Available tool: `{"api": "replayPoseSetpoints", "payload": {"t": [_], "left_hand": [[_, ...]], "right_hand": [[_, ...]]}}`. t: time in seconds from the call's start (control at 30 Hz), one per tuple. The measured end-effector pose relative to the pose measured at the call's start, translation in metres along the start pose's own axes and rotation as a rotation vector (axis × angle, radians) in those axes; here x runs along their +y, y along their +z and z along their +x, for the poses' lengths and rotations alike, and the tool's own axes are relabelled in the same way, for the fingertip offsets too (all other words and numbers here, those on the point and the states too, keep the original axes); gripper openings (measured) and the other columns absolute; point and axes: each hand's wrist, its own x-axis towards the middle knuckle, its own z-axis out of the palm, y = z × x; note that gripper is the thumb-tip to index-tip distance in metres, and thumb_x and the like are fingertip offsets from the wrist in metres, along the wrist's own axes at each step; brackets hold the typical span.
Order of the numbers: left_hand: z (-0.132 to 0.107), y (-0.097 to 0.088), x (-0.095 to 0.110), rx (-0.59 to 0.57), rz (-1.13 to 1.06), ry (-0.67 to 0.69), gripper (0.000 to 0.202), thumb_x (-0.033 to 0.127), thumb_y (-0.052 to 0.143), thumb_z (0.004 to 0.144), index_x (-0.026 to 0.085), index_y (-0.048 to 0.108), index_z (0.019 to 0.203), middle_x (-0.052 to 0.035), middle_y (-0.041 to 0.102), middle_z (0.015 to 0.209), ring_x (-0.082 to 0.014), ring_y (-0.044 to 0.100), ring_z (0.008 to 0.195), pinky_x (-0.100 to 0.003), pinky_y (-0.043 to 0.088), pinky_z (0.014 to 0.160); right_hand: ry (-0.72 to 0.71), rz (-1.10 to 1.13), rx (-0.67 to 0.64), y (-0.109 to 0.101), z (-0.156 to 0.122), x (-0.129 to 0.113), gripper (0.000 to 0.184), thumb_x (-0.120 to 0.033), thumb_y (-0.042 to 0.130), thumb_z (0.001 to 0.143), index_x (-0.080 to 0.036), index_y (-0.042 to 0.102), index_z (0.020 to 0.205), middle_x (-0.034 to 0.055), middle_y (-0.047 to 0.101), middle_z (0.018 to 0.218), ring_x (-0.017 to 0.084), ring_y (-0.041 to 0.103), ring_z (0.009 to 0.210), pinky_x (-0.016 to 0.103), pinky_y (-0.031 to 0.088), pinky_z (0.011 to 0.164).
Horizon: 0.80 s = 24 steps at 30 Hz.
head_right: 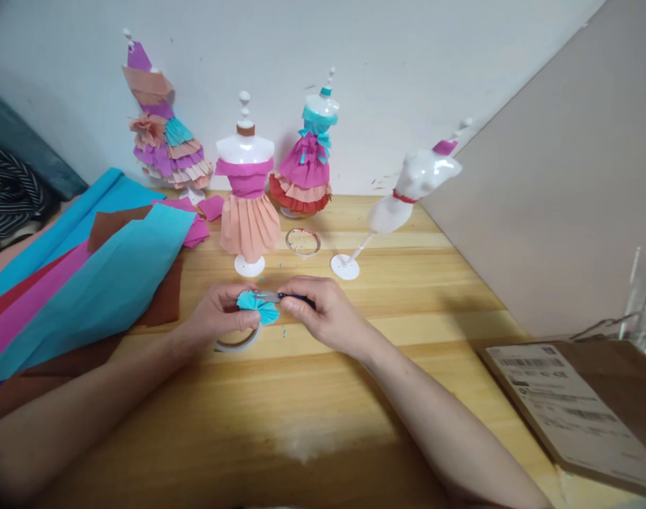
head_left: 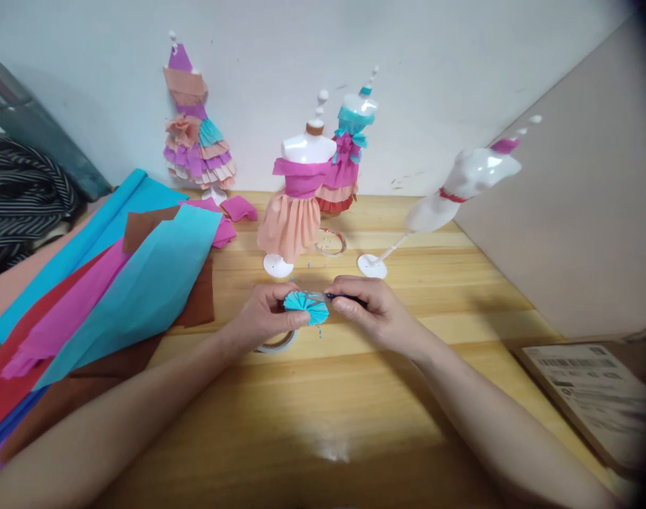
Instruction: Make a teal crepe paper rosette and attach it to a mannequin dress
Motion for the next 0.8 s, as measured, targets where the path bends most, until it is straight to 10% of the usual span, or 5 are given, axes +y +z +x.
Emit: {"api": "replayPoseSetpoints", "payload": {"t": [0.8], "left_hand": [[0.0002, 0.0038, 0.0057, 0.014, -0.085, -0.014, 0.030, 0.037, 0.084, 0.061, 0.014, 0.071, 0.075, 0.0007, 0.059, 0.068, -0.0094, 0.052, 0.062, -0.023, 0.043, 0.062]], "right_hand": [[0.074, 0.086, 0.023, -0.0041, -0.0002, 0.0001, 0.046, -0.056, 0.048, 0.092, -0.016, 0.065, 0.079, 0.0035, 0.062, 0.070, 0.015, 0.053, 0.063, 0.027, 0.042, 0.060]]}}
